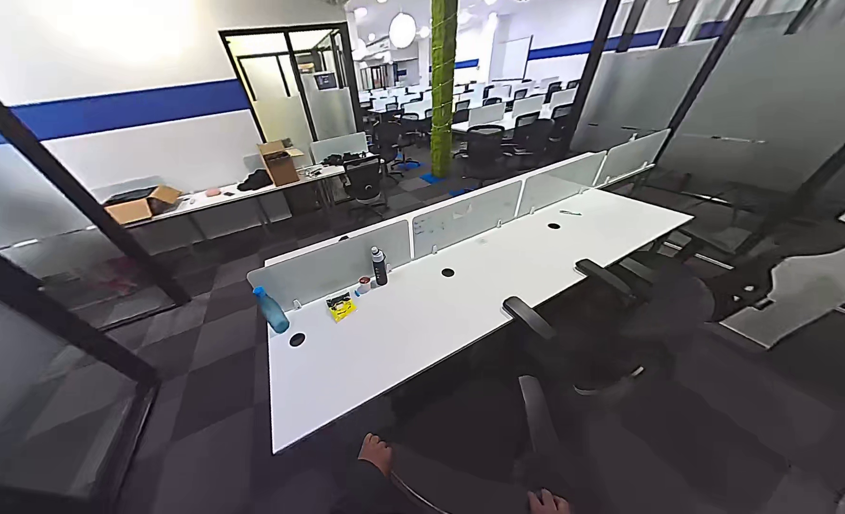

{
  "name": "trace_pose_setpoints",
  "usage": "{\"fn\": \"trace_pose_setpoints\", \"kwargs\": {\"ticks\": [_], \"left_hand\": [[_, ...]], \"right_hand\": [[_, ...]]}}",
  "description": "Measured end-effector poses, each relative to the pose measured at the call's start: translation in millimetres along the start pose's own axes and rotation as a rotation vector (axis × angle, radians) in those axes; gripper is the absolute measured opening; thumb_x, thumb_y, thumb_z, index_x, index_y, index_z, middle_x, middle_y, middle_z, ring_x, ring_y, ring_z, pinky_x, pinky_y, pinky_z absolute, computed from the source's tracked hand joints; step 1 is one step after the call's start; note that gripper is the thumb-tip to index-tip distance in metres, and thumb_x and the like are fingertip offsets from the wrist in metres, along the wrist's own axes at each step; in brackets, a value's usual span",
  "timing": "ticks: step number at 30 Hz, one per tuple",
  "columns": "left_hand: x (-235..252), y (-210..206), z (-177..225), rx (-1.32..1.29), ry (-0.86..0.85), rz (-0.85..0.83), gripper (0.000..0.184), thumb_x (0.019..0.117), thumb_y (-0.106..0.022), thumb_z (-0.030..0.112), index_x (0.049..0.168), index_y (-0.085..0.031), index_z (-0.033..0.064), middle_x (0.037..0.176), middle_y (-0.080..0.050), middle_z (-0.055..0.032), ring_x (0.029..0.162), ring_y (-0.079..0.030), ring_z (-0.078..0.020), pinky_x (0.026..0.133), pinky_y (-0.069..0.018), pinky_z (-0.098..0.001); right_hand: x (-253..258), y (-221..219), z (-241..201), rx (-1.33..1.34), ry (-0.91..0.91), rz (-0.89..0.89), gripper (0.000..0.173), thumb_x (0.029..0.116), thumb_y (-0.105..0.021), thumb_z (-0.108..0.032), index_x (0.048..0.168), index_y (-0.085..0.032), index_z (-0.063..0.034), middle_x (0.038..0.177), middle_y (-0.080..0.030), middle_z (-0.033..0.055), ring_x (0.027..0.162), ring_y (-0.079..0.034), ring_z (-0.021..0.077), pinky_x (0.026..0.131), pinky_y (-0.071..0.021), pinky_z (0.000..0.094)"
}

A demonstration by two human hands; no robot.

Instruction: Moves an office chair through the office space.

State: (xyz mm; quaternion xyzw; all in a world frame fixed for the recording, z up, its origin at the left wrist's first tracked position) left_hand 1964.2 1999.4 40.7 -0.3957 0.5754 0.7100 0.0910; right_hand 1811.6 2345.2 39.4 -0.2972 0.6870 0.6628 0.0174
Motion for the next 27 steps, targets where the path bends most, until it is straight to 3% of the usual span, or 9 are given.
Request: {"fn": "trace_pose_setpoints", "kwargs": {"ticks": [4,8,12,16,20,23,27], "left_hand": [[-29,-35,58,-0.101,0.112,0.026,0.043,0.0969,-0.064,0.016,0.139,-0.063,0.007,0.146,-0.061,-0.0132,0.145,-0.045,-0.0324,0.126,-0.0223,-0.0534],[-56,-55,119,-0.144,0.208,0.035,0.049,0.0892,-0.072,0.029,0.133,-0.067,0.0092,0.142,-0.064,-0.0116,0.141,-0.05,-0.0322,0.122,-0.0299,-0.0541],[-76,-69,152,-0.237,0.274,0.048,0.054,0.0857,-0.076,0.035,0.131,-0.068,0.0057,0.138,-0.065,-0.0155,0.138,-0.052,-0.0356,0.122,-0.031,-0.056],[-89,-81,164,-0.284,0.318,0.075,0.055,0.085,-0.076,0.029,0.133,-0.066,0.0045,0.139,-0.065,-0.0161,0.138,-0.053,-0.0362,0.121,-0.0325,-0.0563],[-97,-89,167,-0.296,0.333,0.069,0.056,0.0824,-0.077,0.032,0.132,-0.067,0.0059,0.137,-0.066,-0.0143,0.136,-0.055,-0.0345,0.12,-0.0331,-0.055],[-98,-89,158,-0.312,0.245,0.041,0.05,0.0839,-0.076,0.028,0.129,-0.069,0.008,0.132,-0.069,-0.0143,0.131,-0.059,-0.0342,0.118,-0.0375,-0.0547],[-100,-93,135,-0.412,0.063,0.088,0.056,0.0853,-0.074,0.023,0.14,-0.064,0.0153,0.134,-0.069,-0.0099,0.131,-0.06,-0.0296,0.119,-0.0375,-0.0491]], "right_hand": [[29,27,48,-0.022,0.119,-0.023,0.064,0.0744,-0.084,-0.006,0.136,-0.066,-0.0111,0.151,-0.051,0.0225,0.148,-0.036,0.0468,0.102,-0.0448,0.0706],[67,50,78,-0.163,0.178,-0.083,0.058,0.0862,-0.074,-0.001,0.141,-0.063,-0.0168,0.156,-0.047,0.016,0.151,-0.033,0.0402,0.105,-0.0455,0.0659],[87,61,91,-0.249,0.263,-0.116,0.056,0.0895,-0.07,0.0,0.142,-0.062,-0.0179,0.157,-0.047,0.0152,0.151,-0.034,0.0387,0.105,-0.0464,0.0636],[100,59,91,-0.275,0.349,-0.08,0.057,0.0854,-0.072,0.002,0.139,-0.065,-0.0167,0.154,-0.05,0.0156,0.15,-0.036,0.0391,0.102,-0.0482,0.0633],[102,62,85,-0.296,0.378,-0.1,0.053,0.0897,-0.069,0.002,0.139,-0.065,-0.0168,0.155,-0.049,0.0143,0.15,-0.035,0.0377,0.104,-0.048,0.0618],[107,64,81,-0.31,0.395,-0.084,0.052,0.0904,-0.067,0.003,0.138,-0.066,-0.0172,0.154,-0.051,0.0139,0.15,-0.036,0.038,0.102,-0.049,0.0612],[108,65,79,-0.291,0.404,-0.084,0.051,0.0887,-0.069,0.003,0.136,-0.067,-0.0165,0.152,-0.052,0.0144,0.149,-0.038,0.037,0.102,-0.0485,0.0617]]}}
Point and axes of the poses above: each hand's wrist, its own x-axis towards the middle knuckle, its own y-axis out of the back of the hand, z = x × y, the point moved 2 cm from there along x, towards the middle knuckle
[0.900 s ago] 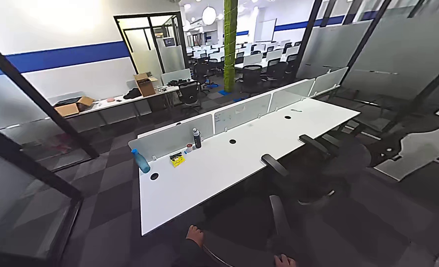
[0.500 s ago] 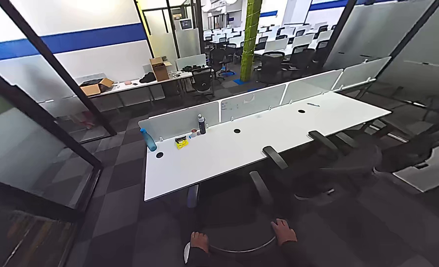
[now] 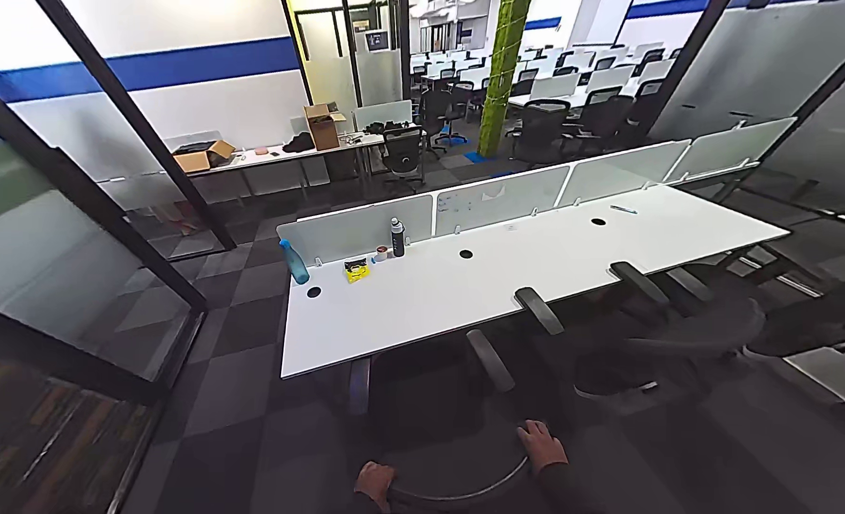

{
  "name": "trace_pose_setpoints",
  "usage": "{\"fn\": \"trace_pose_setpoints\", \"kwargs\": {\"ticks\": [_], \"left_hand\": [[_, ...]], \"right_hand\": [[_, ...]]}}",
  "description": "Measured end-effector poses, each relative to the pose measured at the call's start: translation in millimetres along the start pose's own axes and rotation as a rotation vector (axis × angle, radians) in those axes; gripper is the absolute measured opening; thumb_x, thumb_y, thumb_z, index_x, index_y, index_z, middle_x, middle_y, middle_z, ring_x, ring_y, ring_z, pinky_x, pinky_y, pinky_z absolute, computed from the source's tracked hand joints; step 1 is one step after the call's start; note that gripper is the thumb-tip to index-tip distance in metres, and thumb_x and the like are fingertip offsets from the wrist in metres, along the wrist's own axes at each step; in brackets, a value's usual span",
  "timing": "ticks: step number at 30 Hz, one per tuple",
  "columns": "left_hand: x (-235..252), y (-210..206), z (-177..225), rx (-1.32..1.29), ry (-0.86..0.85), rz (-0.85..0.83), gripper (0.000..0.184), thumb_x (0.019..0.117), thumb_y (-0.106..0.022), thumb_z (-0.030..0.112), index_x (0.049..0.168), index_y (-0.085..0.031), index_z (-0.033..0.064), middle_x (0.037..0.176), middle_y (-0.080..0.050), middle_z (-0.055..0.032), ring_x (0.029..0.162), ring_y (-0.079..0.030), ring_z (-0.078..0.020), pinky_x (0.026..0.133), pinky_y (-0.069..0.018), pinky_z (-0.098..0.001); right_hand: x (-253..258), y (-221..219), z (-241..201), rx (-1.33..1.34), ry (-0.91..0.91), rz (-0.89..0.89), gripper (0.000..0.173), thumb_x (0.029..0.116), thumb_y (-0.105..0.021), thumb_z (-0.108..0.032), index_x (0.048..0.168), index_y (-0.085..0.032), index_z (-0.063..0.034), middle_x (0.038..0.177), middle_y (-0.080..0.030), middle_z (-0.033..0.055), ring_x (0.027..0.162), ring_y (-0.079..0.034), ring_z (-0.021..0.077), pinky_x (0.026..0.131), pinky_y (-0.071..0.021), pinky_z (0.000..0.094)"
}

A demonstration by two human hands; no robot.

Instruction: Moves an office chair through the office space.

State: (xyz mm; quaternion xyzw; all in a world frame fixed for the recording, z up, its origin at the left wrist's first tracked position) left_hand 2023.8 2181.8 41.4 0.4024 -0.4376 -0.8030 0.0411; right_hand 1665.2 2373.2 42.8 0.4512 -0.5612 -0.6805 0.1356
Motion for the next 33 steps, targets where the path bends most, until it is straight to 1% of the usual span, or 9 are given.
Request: {"fn": "trace_pose_setpoints", "kwargs": {"ticks": [3,7,11,13,15,17,20,29,33], "left_hand": [[0,3,-12,-0.087,0.015,-0.002,0.055,0.0854,-0.076,0.021,0.139,-0.065,0.0157,0.137,-0.068,-0.0108,0.131,-0.061,-0.0305,0.115,-0.0436,-0.0525],[5,0,-11,-0.039,0.158,-0.06,0.058,0.0831,-0.076,0.032,0.138,-0.065,0.018,0.133,-0.069,-0.012,0.127,-0.063,-0.0335,0.109,-0.0484,-0.0575],[7,1,-5,0.011,0.25,-0.072,0.063,0.0775,-0.079,0.039,0.134,-0.067,0.0157,0.134,-0.069,-0.0118,0.128,-0.062,-0.0336,0.11,-0.0478,-0.0556],[9,1,-5,0.011,0.26,-0.053,0.065,0.0764,-0.08,0.04,0.135,-0.066,0.0161,0.135,-0.068,-0.0108,0.129,-0.061,-0.0329,0.111,-0.0467,-0.0552],[12,0,-7,0.005,0.261,-0.013,0.067,0.0746,-0.081,0.043,0.134,-0.067,0.0161,0.134,-0.069,-0.01,0.128,-0.062,-0.0322,0.111,-0.0464,-0.054],[12,2,-6,-0.001,0.284,-0.008,0.069,0.074,-0.081,0.043,0.136,-0.066,0.0155,0.136,-0.067,-0.0103,0.129,-0.061,-0.0324,0.111,-0.0469,-0.054],[16,11,-6,0.005,0.332,-0.035,0.068,0.0763,-0.081,0.041,0.138,-0.065,0.0158,0.137,-0.067,-0.0103,0.13,-0.06,-0.0325,0.109,-0.0483,-0.0537],[60,30,-53,0.001,0.391,0.07,0.067,0.0752,-0.083,0.036,0.137,-0.065,0.0167,0.142,-0.062,-0.0114,0.134,-0.056,-0.0321,0.11,-0.0485,-0.0492],[72,54,-82,-0.041,0.502,0.115,0.069,0.0751,-0.085,0.033,0.139,-0.063,0.0184,0.147,-0.056,-0.0133,0.138,-0.052,-0.0355,0.107,-0.0504,-0.054]], "right_hand": [[3,-2,3,0.025,0.015,0.031,0.049,0.0875,-0.07,0.003,0.133,-0.069,-0.0157,0.155,-0.049,0.0146,0.15,-0.036,0.038,0.104,-0.0471,0.0627],[2,-18,5,0.08,-0.06,0.281,0.051,0.0841,-0.072,0.007,0.129,-0.072,-0.0165,0.163,-0.039,0.0174,0.152,-0.03,0.0478,0.11,-0.04,0.0675],[12,-11,0,0.005,-0.137,0.111,0.06,0.0847,-0.073,0.003,0.14,-0.066,-0.02,0.169,-0.025,0.0205,0.151,-0.025,0.0538,0.108,-0.0455,0.0634],[14,2,-5,-0.006,-0.179,-0.017,0.063,0.0868,-0.072,0.001,0.145,-0.06,-0.0207,0.172,-0.017,0.0185,0.148,-0.03,0.0547,0.105,-0.0488,0.0624],[17,12,-10,0.029,-0.214,-0.088,0.065,0.0885,-0.071,-0.001,0.148,-0.057,-0.0222,0.173,-0.014,0.0151,0.134,-0.05,0.0519,0.094,-0.0553,0.0594],[22,16,-11,0.091,-0.214,-0.109,0.063,0.0904,-0.068,0.001,0.149,-0.056,-0.0209,0.172,-0.017,0.0144,0.126,-0.057,0.0511,0.089,-0.057,0.06],[34,22,-15,0.122,-0.183,-0.114,0.061,0.0915,-0.065,0.003,0.148,-0.056,-0.0182,0.169,-0.025,0.0169,0.127,-0.056,0.0516,0.089,-0.0567,0.0617],[75,47,-50,0.161,-0.128,-0.09,0.057,0.0962,-0.06,0.002,0.15,-0.053,-0.0164,0.167,-0.028,0.0171,0.126,-0.057,0.0499,0.09,-0.0563,0.0625],[86,51,-79,0.144,-0.107,-0.073,0.067,0.0885,-0.07,0.0,0.151,-0.051,-0.0161,0.165,-0.03,0.0201,0.124,-0.058,0.0498,0.089,-0.0576,0.0615]]}}
Point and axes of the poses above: each hand's wrist, its own x-axis towards the middle knuckle, its own y-axis out of the back of the hand, z = x × y, the point moved 2 cm from there along x, towards the middle knuckle
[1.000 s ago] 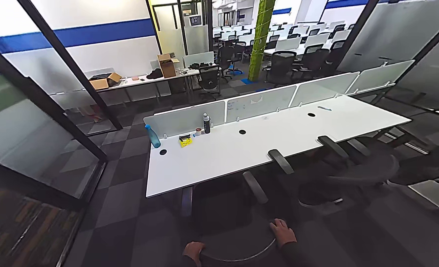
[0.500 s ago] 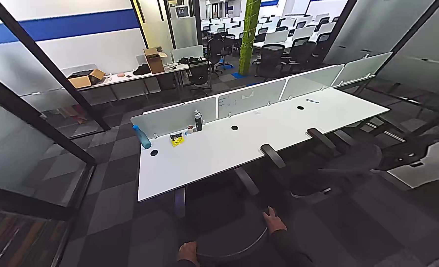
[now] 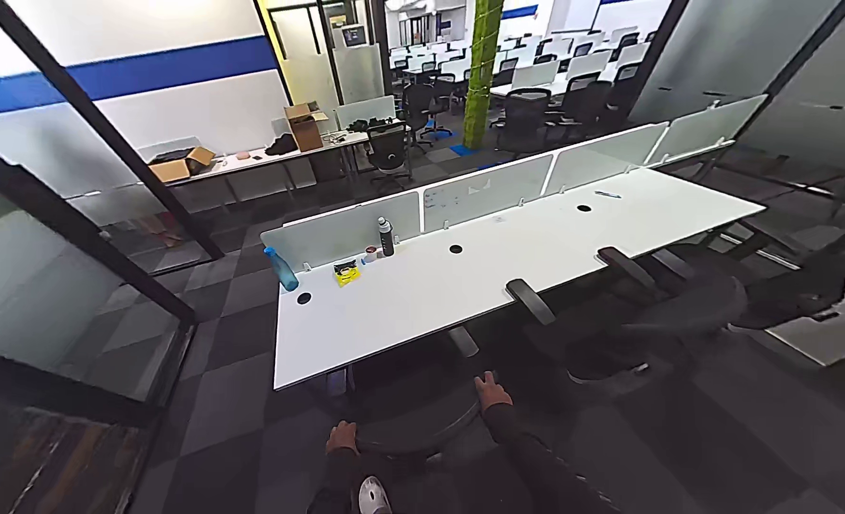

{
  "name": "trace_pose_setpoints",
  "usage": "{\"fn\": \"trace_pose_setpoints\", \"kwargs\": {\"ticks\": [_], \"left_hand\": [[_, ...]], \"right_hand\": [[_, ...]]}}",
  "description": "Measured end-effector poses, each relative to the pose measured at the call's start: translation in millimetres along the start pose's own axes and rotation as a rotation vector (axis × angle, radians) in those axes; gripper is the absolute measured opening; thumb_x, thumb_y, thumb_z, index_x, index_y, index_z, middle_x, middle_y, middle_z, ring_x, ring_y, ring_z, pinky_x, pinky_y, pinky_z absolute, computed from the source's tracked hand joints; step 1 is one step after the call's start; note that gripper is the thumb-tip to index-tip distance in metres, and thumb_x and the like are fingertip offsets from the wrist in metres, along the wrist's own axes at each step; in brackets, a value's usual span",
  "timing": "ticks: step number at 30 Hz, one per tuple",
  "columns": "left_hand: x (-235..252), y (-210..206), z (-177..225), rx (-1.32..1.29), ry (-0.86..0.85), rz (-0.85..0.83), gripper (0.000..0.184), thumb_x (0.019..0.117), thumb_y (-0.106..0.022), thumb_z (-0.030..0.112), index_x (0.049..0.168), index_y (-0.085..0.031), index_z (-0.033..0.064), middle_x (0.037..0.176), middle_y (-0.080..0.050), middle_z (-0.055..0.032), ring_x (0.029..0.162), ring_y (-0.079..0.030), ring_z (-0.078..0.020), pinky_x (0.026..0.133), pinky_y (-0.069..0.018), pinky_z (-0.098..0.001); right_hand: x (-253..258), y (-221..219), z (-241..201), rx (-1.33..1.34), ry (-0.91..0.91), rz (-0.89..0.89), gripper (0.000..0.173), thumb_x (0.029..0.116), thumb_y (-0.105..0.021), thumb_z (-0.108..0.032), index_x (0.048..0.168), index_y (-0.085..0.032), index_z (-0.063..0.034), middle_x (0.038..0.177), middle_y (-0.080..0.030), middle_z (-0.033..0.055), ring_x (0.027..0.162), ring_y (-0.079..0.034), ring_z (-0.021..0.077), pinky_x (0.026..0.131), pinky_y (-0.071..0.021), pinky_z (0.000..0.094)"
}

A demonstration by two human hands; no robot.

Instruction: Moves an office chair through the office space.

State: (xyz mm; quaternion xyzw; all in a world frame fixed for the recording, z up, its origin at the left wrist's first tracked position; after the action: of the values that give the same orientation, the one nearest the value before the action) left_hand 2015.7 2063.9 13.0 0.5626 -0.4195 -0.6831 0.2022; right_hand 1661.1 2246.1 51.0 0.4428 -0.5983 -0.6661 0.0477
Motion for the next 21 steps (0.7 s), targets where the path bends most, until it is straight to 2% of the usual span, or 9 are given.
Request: {"fn": "trace_pose_setpoints", "kwargs": {"ticks": [3,6,8,11,17,20,21], "left_hand": [[13,17,-7,-0.017,0.062,0.021,0.063,0.0781,-0.084,0.03,0.137,-0.065,0.0191,0.147,-0.056,-0.0146,0.138,-0.052,-0.0356,0.105,-0.0516,-0.0547],[21,27,-7,-0.015,0.102,0.021,0.059,0.0815,-0.082,0.027,0.137,-0.065,0.0192,0.149,-0.055,-0.0142,0.139,-0.052,-0.0355,0.104,-0.0528,-0.0549],[27,29,-6,-0.022,0.118,0.019,0.057,0.0835,-0.08,0.027,0.138,-0.064,0.0196,0.151,-0.054,-0.0145,0.139,-0.052,-0.0356,0.104,-0.0525,-0.0547],[32,31,-5,-0.045,0.122,0.019,0.058,0.0844,-0.081,0.027,0.139,-0.064,0.0203,0.152,-0.052,-0.0146,0.14,-0.05,-0.0363,0.106,-0.0505,-0.0564],[34,36,-5,-0.027,0.135,0.018,0.054,0.0856,-0.079,0.027,0.137,-0.065,0.021,0.151,-0.053,-0.0121,0.137,-0.054,-0.0345,0.103,-0.0533,-0.0551],[33,35,-6,-0.06,0.143,0.043,0.052,0.088,-0.076,0.026,0.138,-0.064,0.0203,0.153,-0.052,-0.0128,0.138,-0.053,-0.0349,0.105,-0.0519,-0.056],[33,32,-8,-0.136,0.144,0.09,0.051,0.091,-0.074,0.023,0.14,-0.062,0.0183,0.154,-0.051,-0.0142,0.139,-0.052,-0.0357,0.107,-0.0497,-0.0564]], "right_hand": [[6,2,-18,0.018,-0.002,0.012,0.067,0.0882,-0.07,-0.001,0.151,-0.051,-0.016,0.165,-0.03,0.021,0.124,-0.058,0.0504,0.089,-0.0573,0.0619],[13,6,-26,0.028,0.002,0.025,0.061,0.0931,-0.065,-0.002,0.151,-0.052,-0.0166,0.166,-0.029,0.0202,0.125,-0.057,0.0506,0.09,-0.0566,0.0624],[16,11,-29,0.034,0.006,0.023,0.061,0.0923,-0.066,-0.002,0.15,-0.052,-0.0154,0.166,-0.029,0.0203,0.126,-0.056,0.0506,0.09,-0.0561,0.0636],[21,15,-32,0.04,0.005,0.016,0.063,0.0909,-0.068,-0.001,0.15,-0.052,-0.0154,0.165,-0.03,0.0205,0.126,-0.057,0.0506,0.09,-0.0562,0.0635],[25,17,-34,0.067,0.01,0.049,0.056,0.0937,-0.063,0.001,0.146,-0.056,-0.0151,0.162,-0.035,0.0213,0.126,-0.056,0.0508,0.09,-0.055,0.0654],[24,18,-36,0.078,0.0,0.042,0.059,0.0952,-0.061,0.002,0.15,-0.052,-0.017,0.166,-0.029,0.0193,0.13,-0.053,0.0508,0.093,-0.0542,0.0646],[24,17,-35,0.103,-0.008,0.057,0.063,0.0953,-0.06,0.003,0.154,-0.048,-0.0184,0.17,-0.022,0.0175,0.132,-0.052,0.0512,0.093,-0.0535,0.0643]]}}
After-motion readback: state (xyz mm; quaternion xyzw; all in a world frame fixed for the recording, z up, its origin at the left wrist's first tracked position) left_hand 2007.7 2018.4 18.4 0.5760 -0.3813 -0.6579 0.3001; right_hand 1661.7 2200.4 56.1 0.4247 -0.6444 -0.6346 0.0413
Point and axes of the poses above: each hand's wrist, its own x-axis towards the middle knuckle, its own y-axis out of the back of the hand, z = x × y, the point moved 2 cm from there along x, towards the middle knuckle
